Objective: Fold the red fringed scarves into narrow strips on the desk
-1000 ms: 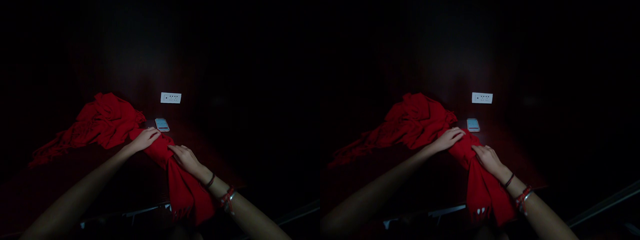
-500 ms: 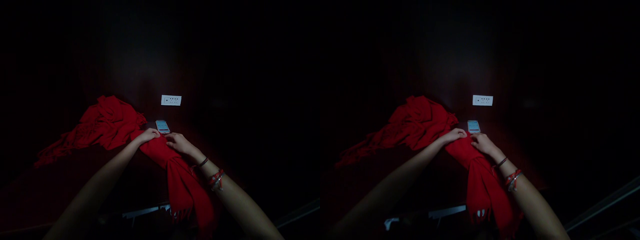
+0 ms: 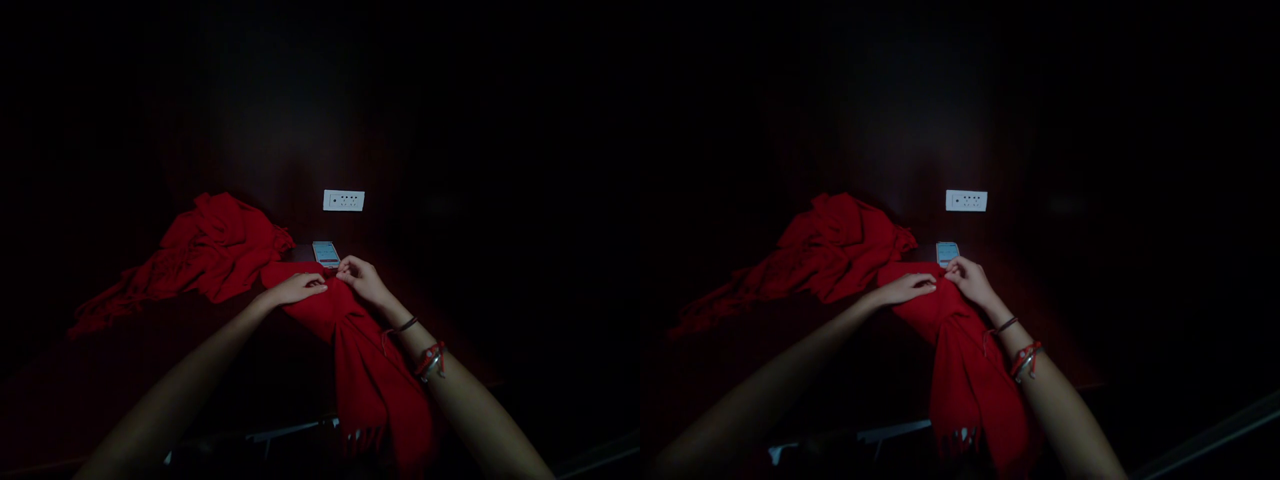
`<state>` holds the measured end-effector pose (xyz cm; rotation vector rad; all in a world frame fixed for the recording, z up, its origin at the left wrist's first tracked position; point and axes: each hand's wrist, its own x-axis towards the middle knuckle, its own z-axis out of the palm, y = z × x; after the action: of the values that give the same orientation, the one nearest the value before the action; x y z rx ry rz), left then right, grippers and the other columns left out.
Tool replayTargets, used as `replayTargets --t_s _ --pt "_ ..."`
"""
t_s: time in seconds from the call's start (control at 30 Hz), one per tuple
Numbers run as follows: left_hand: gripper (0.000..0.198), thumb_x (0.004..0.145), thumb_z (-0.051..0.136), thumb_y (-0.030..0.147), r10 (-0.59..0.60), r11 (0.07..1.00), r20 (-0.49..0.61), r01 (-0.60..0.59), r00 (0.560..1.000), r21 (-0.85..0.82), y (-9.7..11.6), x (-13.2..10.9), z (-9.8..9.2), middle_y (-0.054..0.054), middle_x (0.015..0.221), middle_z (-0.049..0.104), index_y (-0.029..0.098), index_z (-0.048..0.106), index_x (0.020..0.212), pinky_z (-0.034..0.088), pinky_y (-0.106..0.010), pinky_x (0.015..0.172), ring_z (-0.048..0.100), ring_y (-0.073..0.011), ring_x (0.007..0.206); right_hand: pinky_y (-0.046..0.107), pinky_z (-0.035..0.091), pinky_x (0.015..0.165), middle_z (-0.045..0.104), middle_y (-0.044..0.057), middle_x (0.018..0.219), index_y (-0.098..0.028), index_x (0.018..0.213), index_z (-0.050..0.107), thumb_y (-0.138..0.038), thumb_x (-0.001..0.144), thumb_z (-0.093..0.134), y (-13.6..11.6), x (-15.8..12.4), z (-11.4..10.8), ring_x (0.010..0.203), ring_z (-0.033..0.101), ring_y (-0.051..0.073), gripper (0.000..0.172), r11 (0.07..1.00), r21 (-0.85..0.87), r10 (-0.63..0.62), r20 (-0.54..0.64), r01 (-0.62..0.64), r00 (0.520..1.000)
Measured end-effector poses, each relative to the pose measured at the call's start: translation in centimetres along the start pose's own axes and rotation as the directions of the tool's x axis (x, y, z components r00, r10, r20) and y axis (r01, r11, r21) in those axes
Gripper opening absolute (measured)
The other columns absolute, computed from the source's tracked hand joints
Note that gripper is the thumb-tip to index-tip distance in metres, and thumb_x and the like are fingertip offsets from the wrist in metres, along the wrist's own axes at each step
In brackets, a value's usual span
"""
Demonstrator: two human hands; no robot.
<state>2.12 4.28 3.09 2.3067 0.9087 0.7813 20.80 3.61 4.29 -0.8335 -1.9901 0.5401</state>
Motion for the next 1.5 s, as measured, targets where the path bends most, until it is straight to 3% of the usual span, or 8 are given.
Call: replayTargets --t_s 0.17,0.43,0.63,0.8,0.9,1.13,1.3,1.5 --pt "0.009 0.068 0.045 0.022 -0.147 0.977 -0.118 0.126 0.982 -0.169 -0.8 0.7 -0.3 0.003 0.063 0.052 0.014 0.050 0.069 0.037 -0.021 0.059 0.049 -0.0108 0.062 0.020 0.034 0.054 0.044 -0.004 0.060 -0.017 0.065 0.044 -0.022 0.064 0.051 -0.5 1.4 1.3 0.055 0.042 0.008 0.008 0.986 0.165 0.019 -0.124 0.001 0.992" --pt "0.009 0.070 0.042 0.017 -0.066 0.978 -0.363 0.132 0.930 0.162 -0.1 0.8 0.9 0.000 0.063 0.052 0.015 0.050 0.069 0.036 -0.022 0.059 0.047 -0.0128 0.062 0.020 0.033 0.052 0.044 -0.004 0.059 -0.018 0.065 0.044 -0.020 0.066 0.048 -0.8 1.9 3.3 0.054 0.040 0.008 0.004 0.993 0.111 -0.021 -0.166 0.039 0.986" --pt "0.020 0.076 0.038 0.031 -0.007 0.982 -0.163 0.037 0.987 0.185 0.3 -1.9 0.5 0.000 0.077 0.055 0.018 0.050 0.083 0.037 -0.021 0.065 0.050 -0.0126 0.071 0.019 0.033 0.052 0.044 -0.004 0.059 -0.018 0.063 0.044 -0.022 0.065 0.048 0.2 1.0 2.4 0.053 0.040 0.009 0.006 0.995 0.097 0.038 -0.183 -0.021 0.982" --pt "0.016 0.075 0.038 0.024 -0.259 0.897 -0.213 0.316 0.942 0.310 -0.8 -2.5 -0.9 0.002 0.066 0.054 0.019 0.050 0.085 0.037 -0.023 0.061 0.050 -0.0130 0.063 0.019 0.033 0.054 0.046 -0.004 0.060 -0.018 0.062 0.042 -0.022 0.067 0.045 0.1 0.8 2.5 0.055 0.042 0.009 0.007 0.996 0.085 0.031 -0.221 -0.013 0.975" --pt "0.019 0.073 0.039 0.018 -0.262 0.870 -0.274 0.349 0.925 0.348 -0.3 -2.1 -0.5 0.000 0.077 0.056 0.019 0.048 0.090 0.037 -0.026 0.068 0.052 -0.0146 0.073 0.019 0.033 0.054 0.046 -0.003 0.060 -0.018 0.061 0.042 -0.022 0.067 0.045 -0.5 0.9 2.5 0.056 0.042 0.009 0.007 0.995 0.093 0.001 -0.216 0.019 0.976" --pt "0.027 0.078 0.037 0.035 -0.197 0.968 -0.075 0.182 0.978 -0.175 1.2 -1.7 0.5 -0.001 0.094 0.054 0.019 0.049 0.097 0.034 -0.025 0.079 0.048 -0.0143 0.089 0.020 0.033 0.055 0.047 -0.003 0.062 -0.018 0.065 0.044 -0.019 0.070 0.041 -1.5 1.0 2.6 0.057 0.043 0.009 0.006 0.998 0.027 -0.041 -0.233 0.049 0.972" --pt "0.032 0.070 0.052 0.036 -0.300 0.786 -0.025 0.233 0.954 -0.572 0.6 -2.0 0.2 -0.005 0.095 0.056 0.014 0.052 0.092 0.036 -0.028 0.080 0.048 -0.0164 0.091 0.020 0.034 0.056 0.049 -0.003 0.063 -0.017 0.066 0.046 -0.017 0.070 0.042 -1.8 1.2 2.6 0.059 0.045 0.009 0.006 0.996 0.005 -0.088 -0.149 0.090 0.985" --pt "0.038 0.059 0.063 0.023 -0.351 0.604 0.015 0.238 0.936 -0.761 0.6 -3.0 -1.1 -0.004 0.095 0.057 0.018 0.052 0.095 0.038 -0.028 0.078 0.052 -0.0166 0.089 0.024 0.039 0.066 0.050 0.004 0.084 -0.015 0.086 0.051 -0.024 0.071 0.050 -4.1 -1.8 0.3 0.071 0.048 0.011 0.018 0.963 -0.224 -0.115 0.174 0.153 0.978"
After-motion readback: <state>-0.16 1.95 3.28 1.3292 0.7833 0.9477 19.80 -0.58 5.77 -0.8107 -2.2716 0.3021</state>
